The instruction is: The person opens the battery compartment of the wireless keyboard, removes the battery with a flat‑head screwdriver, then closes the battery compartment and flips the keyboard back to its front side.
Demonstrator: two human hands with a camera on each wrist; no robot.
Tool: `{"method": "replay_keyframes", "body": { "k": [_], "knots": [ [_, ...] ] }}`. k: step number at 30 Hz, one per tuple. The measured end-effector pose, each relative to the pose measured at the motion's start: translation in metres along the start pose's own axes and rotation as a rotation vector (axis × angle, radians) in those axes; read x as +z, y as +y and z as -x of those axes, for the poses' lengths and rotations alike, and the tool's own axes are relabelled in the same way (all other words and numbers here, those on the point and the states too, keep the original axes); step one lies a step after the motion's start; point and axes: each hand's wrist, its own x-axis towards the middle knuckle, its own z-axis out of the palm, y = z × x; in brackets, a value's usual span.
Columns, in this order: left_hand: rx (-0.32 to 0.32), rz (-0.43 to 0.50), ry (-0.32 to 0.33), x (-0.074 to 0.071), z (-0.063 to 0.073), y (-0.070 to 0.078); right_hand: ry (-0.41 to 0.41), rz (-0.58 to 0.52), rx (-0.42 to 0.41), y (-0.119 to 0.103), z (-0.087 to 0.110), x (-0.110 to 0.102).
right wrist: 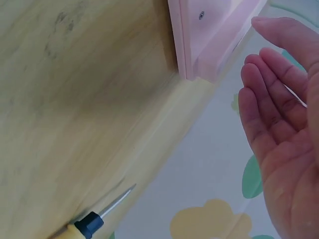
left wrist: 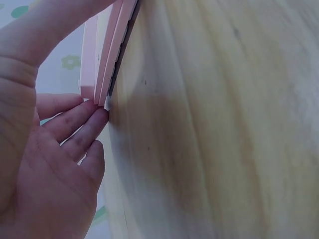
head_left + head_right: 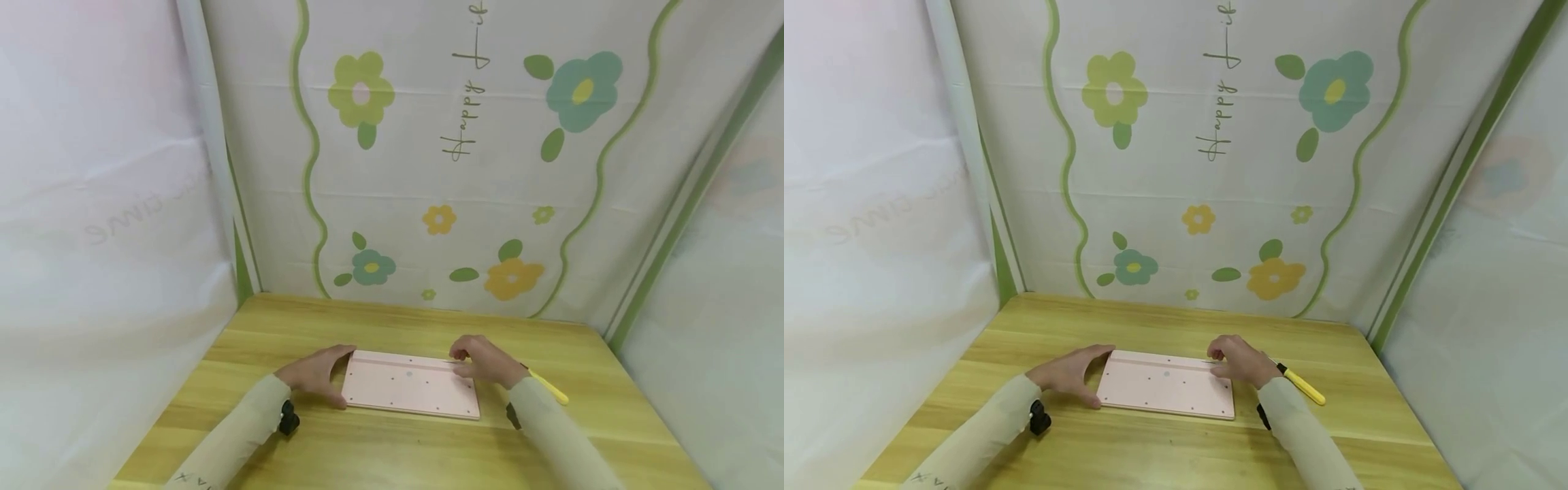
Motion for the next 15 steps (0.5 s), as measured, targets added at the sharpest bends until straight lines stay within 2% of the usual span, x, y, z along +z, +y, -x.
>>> {"method": "replay_keyframes", "body": {
  "k": [6,11,15],
  "knots": [
    [-0.003,0.016,0.001,0.0011,-0.0012,0.0,0.016,0.005,0.034,0.0066,-0.0038,0.0063],
    [0.007,0.0,0.001,0.0019,-0.0012,-0.0023,-0.012,-0.023,0.044,0.0075,-0.0065,0.0074],
    [0.002,0.003,0.001,0.0025,-0.001,-0.004,-0.031,-0.004,0.033,0.0076,-0.0099,0.0075]
  ]
}}
